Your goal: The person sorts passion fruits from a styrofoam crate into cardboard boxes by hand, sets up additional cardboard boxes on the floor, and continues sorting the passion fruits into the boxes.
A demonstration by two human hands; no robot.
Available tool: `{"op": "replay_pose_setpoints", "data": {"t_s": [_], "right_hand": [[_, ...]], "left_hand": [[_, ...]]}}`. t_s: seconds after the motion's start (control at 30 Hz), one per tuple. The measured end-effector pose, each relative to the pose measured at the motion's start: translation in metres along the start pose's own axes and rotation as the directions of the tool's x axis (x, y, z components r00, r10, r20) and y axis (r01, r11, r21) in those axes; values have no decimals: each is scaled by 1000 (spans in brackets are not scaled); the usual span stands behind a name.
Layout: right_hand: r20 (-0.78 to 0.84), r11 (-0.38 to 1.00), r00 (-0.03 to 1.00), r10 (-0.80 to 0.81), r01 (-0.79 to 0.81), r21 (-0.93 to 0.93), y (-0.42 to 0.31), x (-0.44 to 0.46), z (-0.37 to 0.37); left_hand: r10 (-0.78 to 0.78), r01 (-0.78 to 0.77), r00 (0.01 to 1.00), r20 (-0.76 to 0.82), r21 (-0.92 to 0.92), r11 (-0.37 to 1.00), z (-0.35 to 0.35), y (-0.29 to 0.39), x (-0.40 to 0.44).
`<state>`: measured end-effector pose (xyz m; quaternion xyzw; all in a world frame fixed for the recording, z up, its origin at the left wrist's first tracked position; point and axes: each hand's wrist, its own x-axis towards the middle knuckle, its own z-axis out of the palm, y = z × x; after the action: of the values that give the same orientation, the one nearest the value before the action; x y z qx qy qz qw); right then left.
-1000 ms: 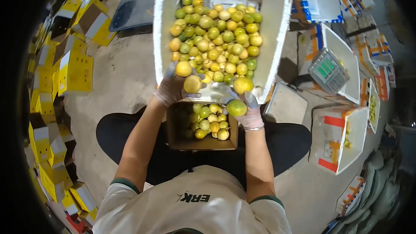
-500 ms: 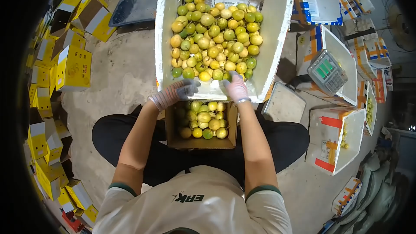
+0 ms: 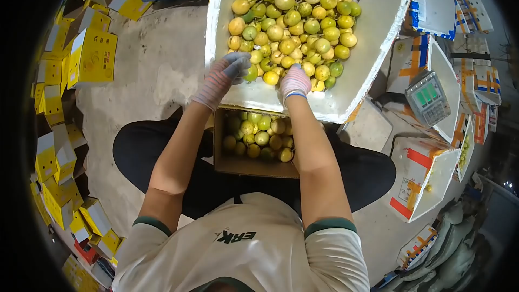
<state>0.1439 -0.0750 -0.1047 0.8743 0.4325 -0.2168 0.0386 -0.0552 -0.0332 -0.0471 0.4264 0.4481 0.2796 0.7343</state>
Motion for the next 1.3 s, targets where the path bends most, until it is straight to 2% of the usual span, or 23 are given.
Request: {"op": "replay_pose_setpoints", "data": {"t_s": [0.1, 0.2, 0.27, 0.37, 0.47, 0.6, 0.63, 0.67, 0.73, 0.77, 0.83, 0.87, 0.9, 0.97, 1.0, 1.03, 1.07, 1.1, 1.17, 1.2, 1.23, 1.27, 1.3], "right_hand": [[109, 993, 994, -10, -4, 122, 10, -1, -15], [-88, 916, 969, -229, 245, 316, 39, -15, -17], [-53, 689, 975, -215, 190, 699, 49, -38, -30], [109, 387, 911, -398, 59, 920, 49, -95, -52], [245, 418, 796, -553, 11, 908, 44, -136, -47], [38, 200, 887, -459, 62, 978, 59, -155, -39], [73, 211, 933, -353, 3, 978, 67, -155, -41], [-12, 234, 965, -263, 76, 969, 79, -157, -38], [-172, 544, 970, -173, 240, 804, 120, -151, -17], [-226, 670, 971, -74, 216, 710, 129, -158, -8], [-163, 950, 987, -3, 54, 308, 155, -166, 12], [-120, 977, 992, 26, 0, 212, 160, -174, 22], [-16, 940, 999, 31, -23, 341, 163, -172, 32], [406, 714, 888, 213, -426, 555, 140, -182, 18], [224, 904, 970, 95, -178, 390, 134, -185, 22], [73, 987, 995, -74, 62, 152, 130, -190, 27], [105, 998, 994, -39, 34, 49, 121, -189, 26], [92, 998, 995, -39, 33, 61, 127, -190, 31], [78, 983, 985, -151, 141, 121, 138, -181, 40], [45, 973, 980, -192, 184, 136, 126, -203, 19], [16, 970, 979, -202, 198, 140, 115, -224, 6], [-115, 925, 926, -360, 370, 83, 107, -244, -5], [-91, 946, 945, -313, 319, 60, 96, -260, -23]], "left_hand": [[76, -77, 996, 38, 33, 996, 4, -2, 2], [174, -175, 985, 18, 27, 984, 0, -2, 3], [98, -102, 994, 42, 116, 988, -7, 4, -4], [119, -122, 992, 34, 111, 986, -11, -4, -7], [128, -129, 992, 18, 82, 988, -2, -1, -23], [182, -181, 983, 8, 131, 975, -1, -4, -45], [237, -237, 971, 19, 184, 954, -6, -12, -47], [238, -239, 971, 31, 188, 952, -11, -16, -52], [381, -350, 924, 37, 487, 800, -16, -19, -70], [411, -358, 911, 37, 566, 743, -24, -32, -72], [428, -253, 904, 1, 809, 531, -33, -35, -92], [419, -227, 908, -21, 815, 533, -41, -46, -95], [425, -236, 905, -13, 816, 528, -40, -45, -107], [111, 100, 981, -161, 902, 421, -37, -39, -134], [5, 178, 982, -187, 940, 290, -45, -53, -135], [-82, 163, 986, -145, 945, 285, -51, -64, -136], [-169, 147, 980, -102, 949, 279, -60, -79, -134], [-304, 260, 943, -135, 871, 418, -83, -123, -109], [-477, -101, 862, 169, 981, 165, -122, -164, -76], [-195, -152, 968, 159, 987, 51, -108, -135, -95], [-169, -149, 974, 153, 988, 38, -119, -133, -103], [-156, -142, 977, 144, 990, 23, -131, -132, -110], [-518, 296, 833, -196, 948, 116, -92, -78, -132]]}}
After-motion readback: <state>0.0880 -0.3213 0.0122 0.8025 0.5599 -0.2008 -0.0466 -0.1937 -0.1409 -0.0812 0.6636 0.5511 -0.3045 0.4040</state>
